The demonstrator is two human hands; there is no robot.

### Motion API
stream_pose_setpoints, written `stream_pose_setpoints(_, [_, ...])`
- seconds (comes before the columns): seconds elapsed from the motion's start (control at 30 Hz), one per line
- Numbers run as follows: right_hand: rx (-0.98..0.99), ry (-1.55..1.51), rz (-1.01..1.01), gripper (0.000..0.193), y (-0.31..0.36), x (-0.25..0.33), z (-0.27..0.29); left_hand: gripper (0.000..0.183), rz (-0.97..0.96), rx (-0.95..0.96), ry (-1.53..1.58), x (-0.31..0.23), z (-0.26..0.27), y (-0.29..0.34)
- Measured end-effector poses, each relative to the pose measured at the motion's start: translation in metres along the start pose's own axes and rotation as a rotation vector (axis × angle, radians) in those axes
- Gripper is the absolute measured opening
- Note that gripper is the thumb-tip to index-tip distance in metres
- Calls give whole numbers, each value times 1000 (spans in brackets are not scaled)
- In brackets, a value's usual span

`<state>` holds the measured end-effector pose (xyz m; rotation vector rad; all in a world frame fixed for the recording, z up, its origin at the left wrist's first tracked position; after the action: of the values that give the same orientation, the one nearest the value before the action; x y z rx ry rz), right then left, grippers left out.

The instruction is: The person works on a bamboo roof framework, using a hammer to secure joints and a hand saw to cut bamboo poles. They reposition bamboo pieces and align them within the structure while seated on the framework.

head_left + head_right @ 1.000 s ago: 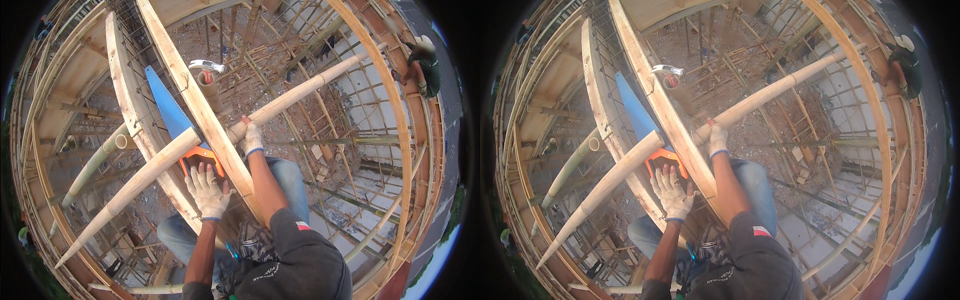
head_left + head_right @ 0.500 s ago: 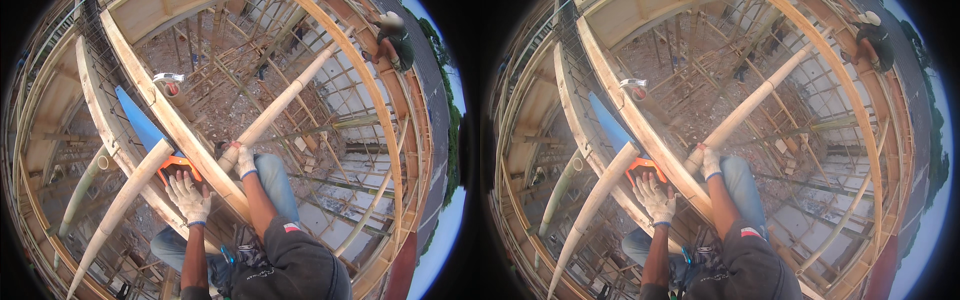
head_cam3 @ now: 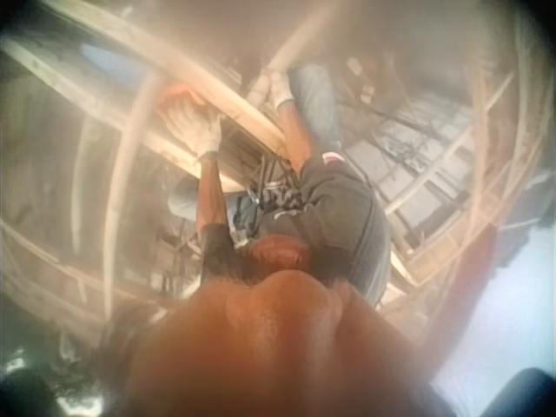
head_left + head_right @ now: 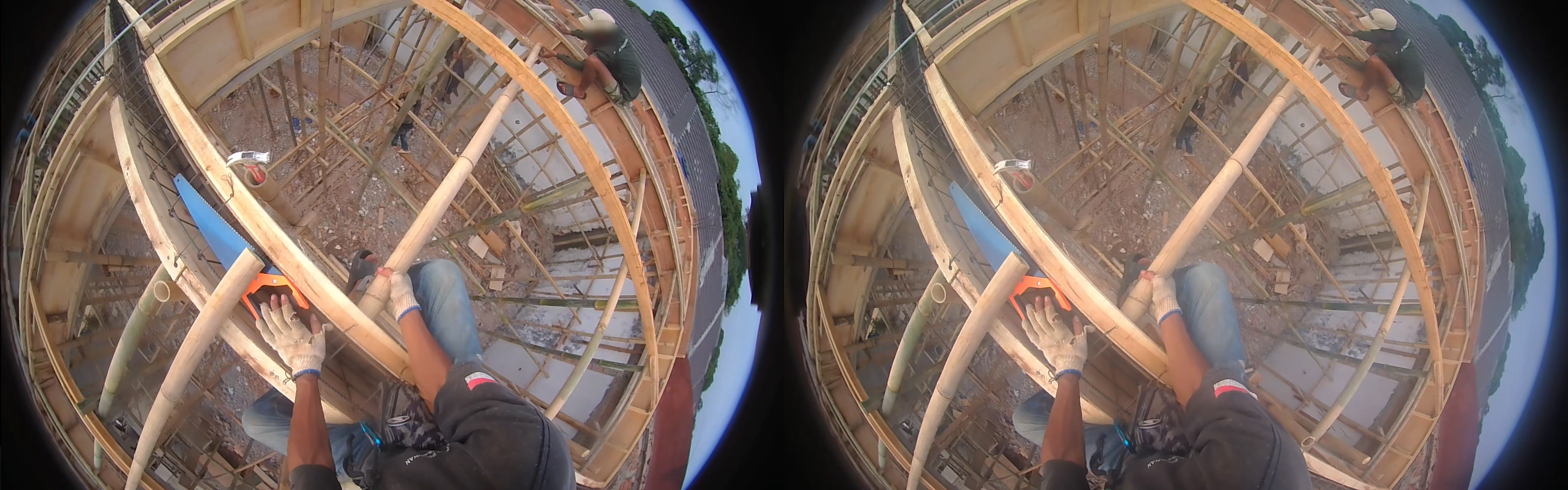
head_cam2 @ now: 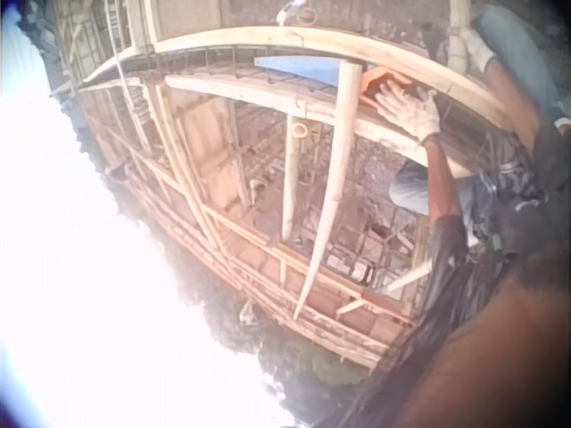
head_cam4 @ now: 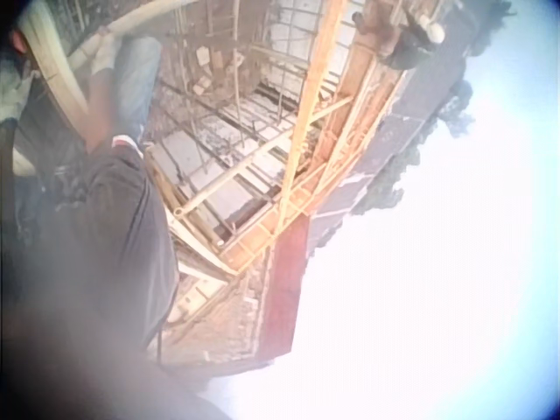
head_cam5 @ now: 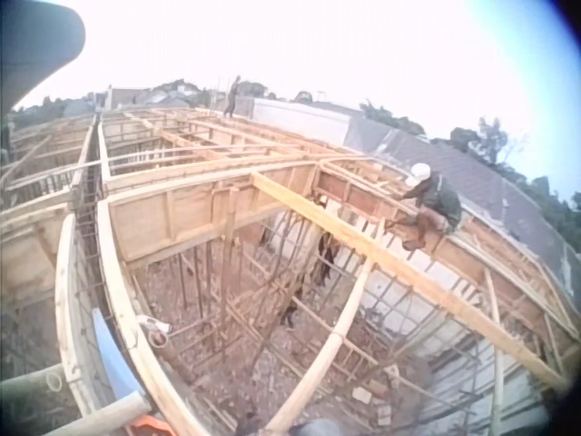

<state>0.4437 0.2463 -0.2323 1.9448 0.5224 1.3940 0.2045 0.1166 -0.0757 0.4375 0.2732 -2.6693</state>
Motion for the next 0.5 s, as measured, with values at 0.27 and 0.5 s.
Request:
stream_pose_setpoints(0.27, [0, -45, -116, 21, 13, -4, 33, 83, 30, 35, 31, 2, -8, 1])
stream_pose_setpoints(0.5, [-72, 112, -87, 18, 8, -4, 55, 81, 27, 20, 18, 5, -5, 1])
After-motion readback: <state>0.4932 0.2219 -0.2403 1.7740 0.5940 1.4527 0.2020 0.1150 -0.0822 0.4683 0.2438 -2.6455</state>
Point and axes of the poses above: each hand's wrist, its own y-axis away from the middle knuckle, its own z-axis out of the back of the hand, x = y × z, the point moved 5 cm from there along -y, towards the middle knuckle, and after that the axes turned 6 degrees about y, right-handed, at the moved point
